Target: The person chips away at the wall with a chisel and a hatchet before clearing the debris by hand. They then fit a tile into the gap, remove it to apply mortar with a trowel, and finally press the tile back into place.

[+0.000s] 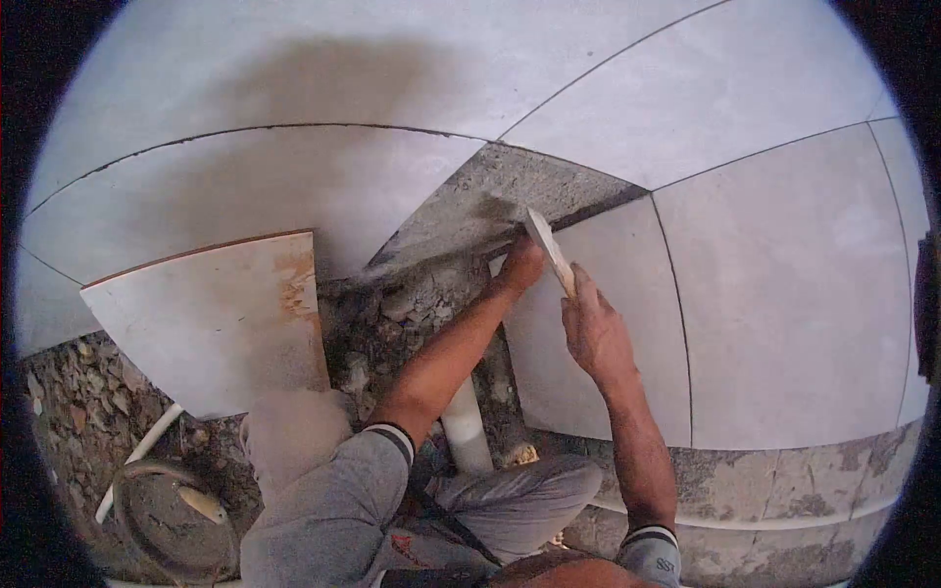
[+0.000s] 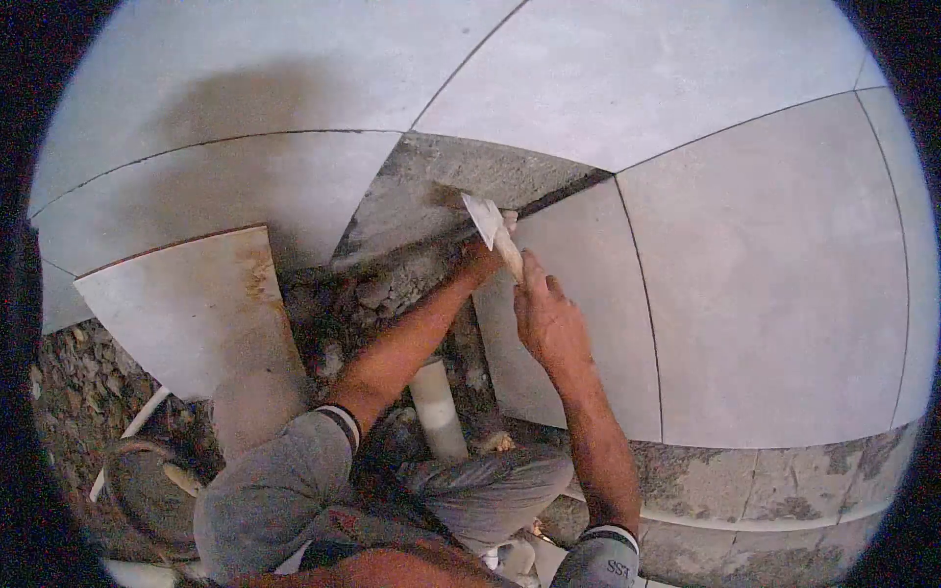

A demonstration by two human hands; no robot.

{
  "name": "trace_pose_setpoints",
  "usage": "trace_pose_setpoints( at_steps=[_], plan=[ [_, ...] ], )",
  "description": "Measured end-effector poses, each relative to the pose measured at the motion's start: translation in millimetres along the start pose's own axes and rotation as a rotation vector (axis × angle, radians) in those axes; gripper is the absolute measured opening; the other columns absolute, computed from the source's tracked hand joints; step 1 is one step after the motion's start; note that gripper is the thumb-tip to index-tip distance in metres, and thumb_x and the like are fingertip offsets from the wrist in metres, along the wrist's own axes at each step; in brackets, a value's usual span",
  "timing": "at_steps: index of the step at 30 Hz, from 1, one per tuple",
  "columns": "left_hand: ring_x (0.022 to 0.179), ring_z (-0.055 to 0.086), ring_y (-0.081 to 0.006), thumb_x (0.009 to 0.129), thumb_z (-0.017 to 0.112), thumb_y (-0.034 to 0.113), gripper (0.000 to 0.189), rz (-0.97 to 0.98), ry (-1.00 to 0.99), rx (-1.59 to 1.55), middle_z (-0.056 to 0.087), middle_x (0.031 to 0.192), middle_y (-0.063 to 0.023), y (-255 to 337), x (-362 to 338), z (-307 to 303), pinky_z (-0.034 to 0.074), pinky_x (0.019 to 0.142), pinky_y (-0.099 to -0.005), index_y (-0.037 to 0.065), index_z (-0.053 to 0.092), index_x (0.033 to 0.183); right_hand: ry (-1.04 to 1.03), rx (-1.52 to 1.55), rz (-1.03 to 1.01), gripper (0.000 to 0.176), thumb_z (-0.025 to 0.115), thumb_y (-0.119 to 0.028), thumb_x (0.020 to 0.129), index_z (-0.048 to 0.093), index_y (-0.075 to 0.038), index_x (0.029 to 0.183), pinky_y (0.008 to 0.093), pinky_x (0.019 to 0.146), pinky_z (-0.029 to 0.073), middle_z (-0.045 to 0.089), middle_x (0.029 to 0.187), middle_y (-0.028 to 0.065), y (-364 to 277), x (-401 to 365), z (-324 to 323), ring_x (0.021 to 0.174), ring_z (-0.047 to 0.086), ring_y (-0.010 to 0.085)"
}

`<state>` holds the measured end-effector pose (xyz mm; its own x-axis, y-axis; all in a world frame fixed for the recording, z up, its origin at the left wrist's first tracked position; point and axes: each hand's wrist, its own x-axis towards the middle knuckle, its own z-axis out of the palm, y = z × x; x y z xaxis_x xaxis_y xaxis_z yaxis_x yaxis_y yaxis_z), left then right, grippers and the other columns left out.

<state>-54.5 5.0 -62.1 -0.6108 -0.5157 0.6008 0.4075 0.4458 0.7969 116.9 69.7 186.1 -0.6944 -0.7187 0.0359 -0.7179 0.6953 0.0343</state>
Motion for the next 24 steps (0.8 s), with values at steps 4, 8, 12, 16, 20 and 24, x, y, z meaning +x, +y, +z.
trace_pose_setpoints(
  at_steps=[4, 8, 12, 16, 20, 24],
  plan=[
    [0.101, 0.051, -0.0401, 0.077, 0.058, 0.010, 0.040, -0.083, 0.114, -0.293, 0.053, 0.108, -0.0235, -9.6, 0.5, 8.2, 0.042, 0.087, -0.0438, -0.001, 0.050, 0.114, 0.016, 0.028, 0.012, 0.046, 0.051, -0.013, 0.087, 0.035, -0.007, 0.129, 0.0490, 0.069, 0.047, 0.056, 0.102, 0.0257, -11.5, -3.6, 5.4, 0.085, 0.056, 0.0446],
    [0.098, 0.053, -0.0371, 0.078, 0.058, 0.015, 0.034, 0.074, 0.079, -0.439, 0.055, 0.100, -0.0208, 48.5, 5.7, -58.4, 0.044, 0.082, -0.0428, 0.002, 0.053, 0.109, -0.064, -0.081, 0.099, 0.046, 0.050, -0.012, 0.087, 0.034, -0.008, 0.130, 0.0506, 0.067, 0.047, 0.057, 0.101, 0.0258, 1.0, 0.9, 7.2, 0.082, 0.057, 0.0454],
    [0.087, 0.056, -0.0401, 0.081, 0.050, 0.014, 0.026, -0.207, 0.093, -0.561, 0.058, 0.089, -0.0209, 17.6, 9.9, -8.0, 0.045, 0.075, -0.0458, 0.001, 0.056, 0.101, -0.039, 0.042, 0.073, 0.046, 0.049, -0.012, 0.088, 0.032, -0.008, 0.130, 0.0505, 0.067, 0.047, 0.057, 0.099, 0.0273, 7.6, -0.3, 11.8, 0.082, 0.057, 0.0462],
    [0.084, 0.058, -0.0404, 0.080, 0.047, 0.012, 0.023, -0.217, 0.072, -0.298, 0.060, 0.089, -0.0229, 44.0, 15.9, -32.1, 0.045, 0.074, -0.0481, -0.001, 0.059, 0.094, 0.034, 0.092, 0.064, 0.046, 0.049, -0.013, 0.087, 0.032, -0.007, 0.129, 0.0518, 0.066, 0.046, 0.057, 0.090, 0.0298, 12.3, -6.2, 13.8, 0.080, 0.056, 0.0480],
    [0.092, 0.056, -0.0414, 0.085, 0.045, 0.016, 0.026, -0.257, -0.382, 0.045, 0.057, 0.097, -0.0273, -22.6, 16.4, 20.2, 0.044, 0.078, -0.0479, -0.002, 0.056, 0.101, 0.056, 0.263, 0.147, 0.042, 0.049, -0.014, 0.088, 0.034, -0.005, 0.126, 0.0507, 0.068, 0.046, 0.058, 0.087, 0.0312, 4.2, -17.7, 8.7, 0.080, 0.056, 0.0497],
    [0.105, 0.050, -0.0417, 0.091, 0.034, 0.028, 0.039, -0.432, -0.197, -0.141, 0.054, 0.107, -0.0292, 40.4, 21.7, -28.7, 0.041, 0.089, -0.0449, -0.002, 0.053, 0.109, 0.088, 0.303, 0.322, 0.034, 0.052, -0.018, 0.088, 0.041, -0.001, 0.116, 0.0426, 0.063, 0.046, 0.058, 0.082, 0.0292, 0.0, -45.9, -0.3, 0.078, 0.059, 0.0456]
  ],
)
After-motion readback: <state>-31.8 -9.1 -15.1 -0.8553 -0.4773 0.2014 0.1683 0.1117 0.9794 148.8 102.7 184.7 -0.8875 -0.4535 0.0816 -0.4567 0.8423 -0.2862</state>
